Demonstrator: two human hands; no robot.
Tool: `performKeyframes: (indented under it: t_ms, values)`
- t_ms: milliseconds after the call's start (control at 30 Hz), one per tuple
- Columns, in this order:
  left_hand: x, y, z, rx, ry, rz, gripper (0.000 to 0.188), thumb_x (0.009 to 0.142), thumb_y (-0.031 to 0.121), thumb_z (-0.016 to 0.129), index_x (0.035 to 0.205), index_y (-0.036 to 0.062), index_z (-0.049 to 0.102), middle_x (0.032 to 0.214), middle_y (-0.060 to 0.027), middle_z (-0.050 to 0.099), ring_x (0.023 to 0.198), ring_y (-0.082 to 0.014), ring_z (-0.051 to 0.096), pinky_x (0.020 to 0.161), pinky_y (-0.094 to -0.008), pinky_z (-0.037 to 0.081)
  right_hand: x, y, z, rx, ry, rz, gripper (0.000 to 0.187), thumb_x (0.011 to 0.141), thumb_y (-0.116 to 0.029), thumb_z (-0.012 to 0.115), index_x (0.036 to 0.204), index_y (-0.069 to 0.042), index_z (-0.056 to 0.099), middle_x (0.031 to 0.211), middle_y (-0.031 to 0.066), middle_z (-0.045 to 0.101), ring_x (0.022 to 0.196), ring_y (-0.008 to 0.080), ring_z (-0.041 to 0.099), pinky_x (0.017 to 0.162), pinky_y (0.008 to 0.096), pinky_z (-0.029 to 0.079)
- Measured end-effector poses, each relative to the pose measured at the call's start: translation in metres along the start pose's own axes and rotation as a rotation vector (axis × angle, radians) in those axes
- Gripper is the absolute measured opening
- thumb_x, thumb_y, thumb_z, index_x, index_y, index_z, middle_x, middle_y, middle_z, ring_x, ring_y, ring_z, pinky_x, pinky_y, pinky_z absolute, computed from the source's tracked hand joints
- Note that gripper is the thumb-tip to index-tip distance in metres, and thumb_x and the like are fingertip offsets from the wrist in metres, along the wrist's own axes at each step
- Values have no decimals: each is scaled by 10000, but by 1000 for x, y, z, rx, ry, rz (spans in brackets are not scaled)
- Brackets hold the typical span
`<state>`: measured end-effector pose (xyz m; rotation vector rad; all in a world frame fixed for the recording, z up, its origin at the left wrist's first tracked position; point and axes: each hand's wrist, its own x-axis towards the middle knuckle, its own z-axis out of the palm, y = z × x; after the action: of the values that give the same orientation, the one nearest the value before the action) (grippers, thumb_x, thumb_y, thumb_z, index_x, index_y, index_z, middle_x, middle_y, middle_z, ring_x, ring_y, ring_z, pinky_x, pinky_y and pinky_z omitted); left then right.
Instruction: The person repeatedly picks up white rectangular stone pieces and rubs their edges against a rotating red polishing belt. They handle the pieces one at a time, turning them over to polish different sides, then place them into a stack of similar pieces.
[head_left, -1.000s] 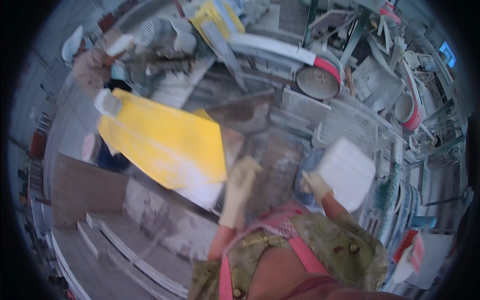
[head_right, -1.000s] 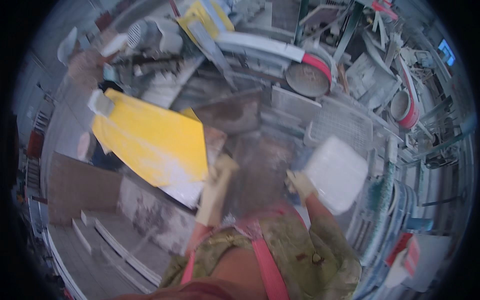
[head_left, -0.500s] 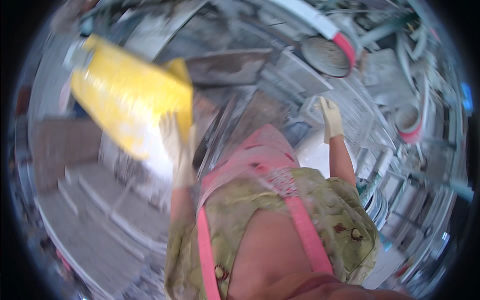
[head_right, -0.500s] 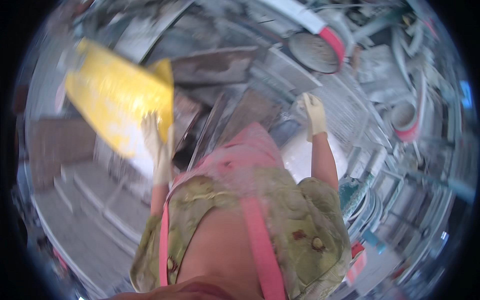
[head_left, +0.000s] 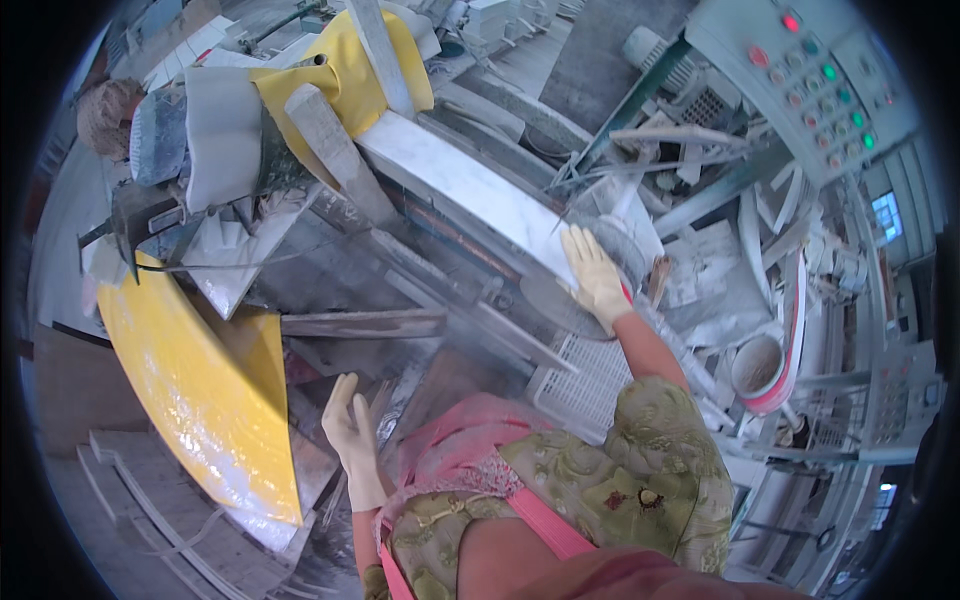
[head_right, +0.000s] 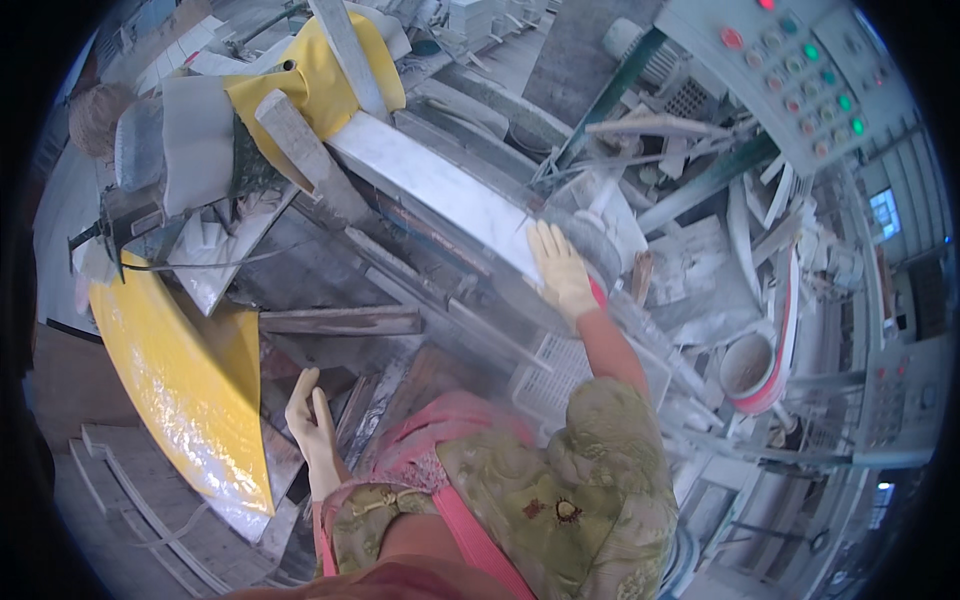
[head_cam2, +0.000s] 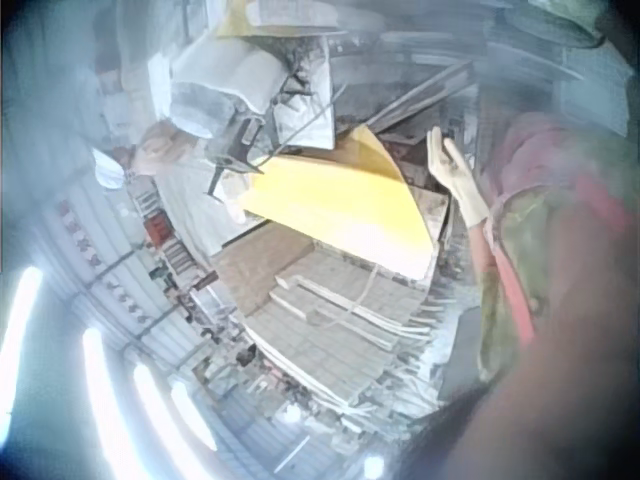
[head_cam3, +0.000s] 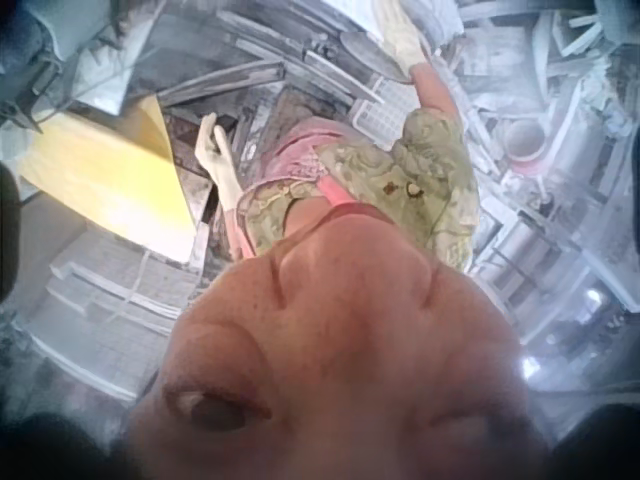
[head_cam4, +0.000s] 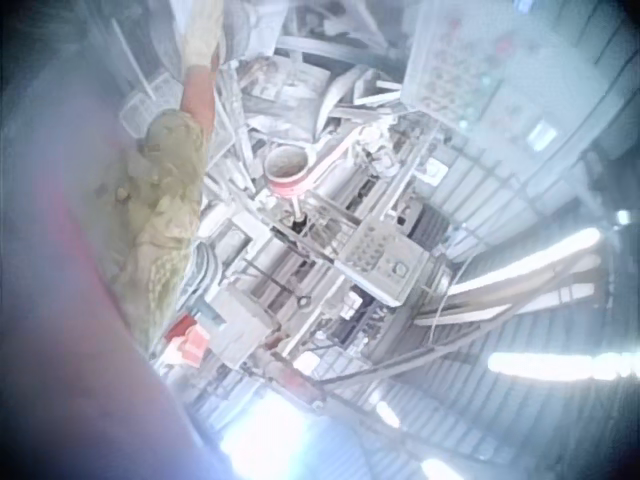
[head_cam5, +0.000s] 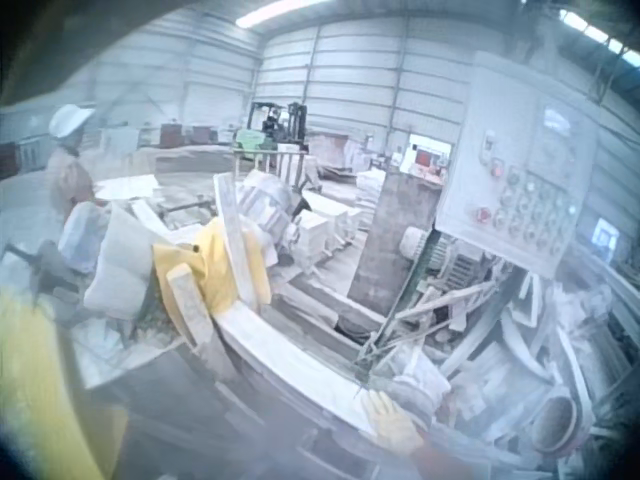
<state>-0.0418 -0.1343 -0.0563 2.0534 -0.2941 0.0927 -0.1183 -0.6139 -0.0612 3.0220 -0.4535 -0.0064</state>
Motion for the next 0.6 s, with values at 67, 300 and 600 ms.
performKeyframes:
  t_ms: [67,300,600]
  values:
    - [5,1,20,0,-43,-62,286,957,82,590,1176,-62,706,1217,-237,708,1225,-348,648,1083,-408,460,-3,6,1,25,-13,-51,935,835,-263,767,1593,-51,263,1632,172,317,1512,363,294,1207,450,320]
    - [14,-8,74,-241,-152,-384,298,985,132,586,1185,-53,706,1241,-218,701,1216,-317,643,1091,-402,443,13,9,-7,101,-37,-45,873,810,-85,686,1580,-27,277,1620,211,312,1502,381,313,1220,425,308]
    - [18,-10,75,-294,-104,-498,281,988,121,576,1165,-47,715,1164,-179,729,1116,-264,678,1006,-365,492,54,-20,-17,2,-83,-163,938,828,-327,763,1578,-30,282,1626,202,314,1535,346,265,1254,498,207]
